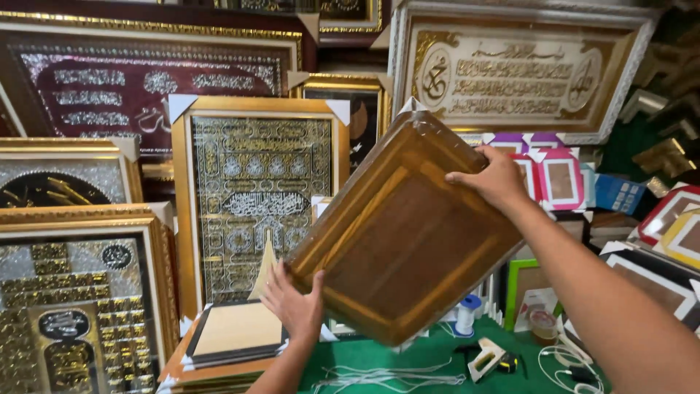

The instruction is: Attaching metal hanging hardware to the back of picture frames using a screwdriver.

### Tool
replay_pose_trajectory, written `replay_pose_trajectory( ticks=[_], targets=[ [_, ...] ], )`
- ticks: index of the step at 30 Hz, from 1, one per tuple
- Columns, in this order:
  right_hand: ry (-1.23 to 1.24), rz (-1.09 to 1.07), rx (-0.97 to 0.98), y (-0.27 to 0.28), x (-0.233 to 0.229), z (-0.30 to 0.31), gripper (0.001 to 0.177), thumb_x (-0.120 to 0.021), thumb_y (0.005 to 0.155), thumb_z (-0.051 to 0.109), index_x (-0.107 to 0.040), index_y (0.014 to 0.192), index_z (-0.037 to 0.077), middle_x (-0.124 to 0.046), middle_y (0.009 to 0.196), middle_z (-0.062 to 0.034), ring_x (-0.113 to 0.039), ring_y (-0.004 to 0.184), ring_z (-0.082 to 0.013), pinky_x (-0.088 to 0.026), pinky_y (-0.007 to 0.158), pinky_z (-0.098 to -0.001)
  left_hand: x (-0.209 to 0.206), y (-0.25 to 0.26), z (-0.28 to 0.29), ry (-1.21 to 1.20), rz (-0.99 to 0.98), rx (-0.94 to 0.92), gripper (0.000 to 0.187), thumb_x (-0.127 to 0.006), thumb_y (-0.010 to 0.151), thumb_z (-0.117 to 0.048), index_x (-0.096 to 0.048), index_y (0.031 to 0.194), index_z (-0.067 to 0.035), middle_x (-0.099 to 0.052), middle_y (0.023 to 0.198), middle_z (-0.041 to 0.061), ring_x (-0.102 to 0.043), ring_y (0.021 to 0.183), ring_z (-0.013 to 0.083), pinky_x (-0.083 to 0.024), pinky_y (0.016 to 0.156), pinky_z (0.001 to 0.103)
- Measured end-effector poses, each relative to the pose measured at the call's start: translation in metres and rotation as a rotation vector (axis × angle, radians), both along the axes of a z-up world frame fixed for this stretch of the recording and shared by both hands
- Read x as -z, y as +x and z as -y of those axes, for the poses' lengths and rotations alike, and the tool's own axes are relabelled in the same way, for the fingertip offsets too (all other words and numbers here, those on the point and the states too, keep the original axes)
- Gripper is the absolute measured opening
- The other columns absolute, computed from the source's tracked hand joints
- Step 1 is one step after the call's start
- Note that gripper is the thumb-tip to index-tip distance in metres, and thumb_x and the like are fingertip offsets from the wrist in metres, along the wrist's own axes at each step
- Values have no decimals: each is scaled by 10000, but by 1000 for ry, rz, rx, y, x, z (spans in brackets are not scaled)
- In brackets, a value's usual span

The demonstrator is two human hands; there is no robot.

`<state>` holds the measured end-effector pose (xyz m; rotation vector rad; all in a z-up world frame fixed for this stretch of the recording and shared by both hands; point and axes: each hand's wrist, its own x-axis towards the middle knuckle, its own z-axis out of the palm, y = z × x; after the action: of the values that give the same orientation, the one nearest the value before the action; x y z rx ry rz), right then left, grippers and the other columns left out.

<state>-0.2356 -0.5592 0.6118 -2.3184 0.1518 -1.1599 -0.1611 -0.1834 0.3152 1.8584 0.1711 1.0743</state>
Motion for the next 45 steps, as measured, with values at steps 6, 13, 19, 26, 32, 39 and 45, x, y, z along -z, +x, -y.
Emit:
replay_pose_trajectory(
  ticks=[6, 13, 19, 26, 32, 39, 45],
  targets=[
    [44, 43, -170, 9, -2, -40, 797, -1083, 623, 475, -800, 1317, 206, -842, 1171, -105, -789, 1177, -319, -589, 999, -444, -132, -16, -1, 228, 188, 62, 870, -916, 781, -722, -703, 1471, -237, -847, 1308, 85, -768, 1275, 343, -440, 1268, 517],
    [-244, 427, 19, 33, 13, -111, 744, -980, 818, 405, -642, 1481, 393, -569, 1501, 164, -527, 1378, -187, -397, 1055, -570, -162, 3, -42, -8, -272, 129, 812, -924, 534, -948, -870, 1074, -344, -872, 1051, 8, -818, 1132, 356, -624, 973, 514],
    [265, 548, -150, 74, 151, -175, 942, -989, 805, 229, -509, 1616, 218, -507, 1574, -166, -488, 1524, -407, -361, 1263, -607, -125, 3, -58, -452, -310, 155, 865, -902, 587, -946, -830, 1281, -435, -838, 1259, -43, -761, 1278, 315, -570, 1102, 473],
    [1163, 184, -180, 70, 273, -236, 771, -875, 776, 517, -666, 1427, 162, -725, 1302, -34, -718, 1153, -266, -550, 993, -427, -129, -73, -45, -1384, -7, 653, 835, -744, 830, -577, -644, 1518, -115, -723, 1507, 101, -677, 1349, 293, -557, 1183, 456],
    [1211, 51, -444, 80, 291, -203, 680, -843, 857, 500, -778, 1379, 70, -826, 1308, -77, -783, 1145, -223, -646, 983, -385, -68, -61, -158, -1219, 77, 865, 934, -429, 957, -770, -211, 1711, -263, -286, 1722, 64, -316, 1551, 256, -251, 1348, 566],
    [864, -184, -303, 59, 376, -171, 603, -819, 899, 599, -850, 1200, 78, -843, 1098, -41, -743, 1021, -129, -579, 832, -331, 136, -86, -353, -889, 25, 619, 660, -531, 1103, -741, -625, 1387, -153, -708, 1107, 57, -677, 811, 198, -521, 594, 336],
    [659, -563, -167, -19, 467, -183, 662, -790, 833, 637, -884, 1205, 98, -878, 1037, -92, -730, 957, -167, -513, 775, -375, 178, -207, -320, -593, -808, 4, 758, -602, 999, -679, -847, 1384, -73, -832, 1369, 150, -722, 1304, 251, -526, 1094, 427]
  ],
)
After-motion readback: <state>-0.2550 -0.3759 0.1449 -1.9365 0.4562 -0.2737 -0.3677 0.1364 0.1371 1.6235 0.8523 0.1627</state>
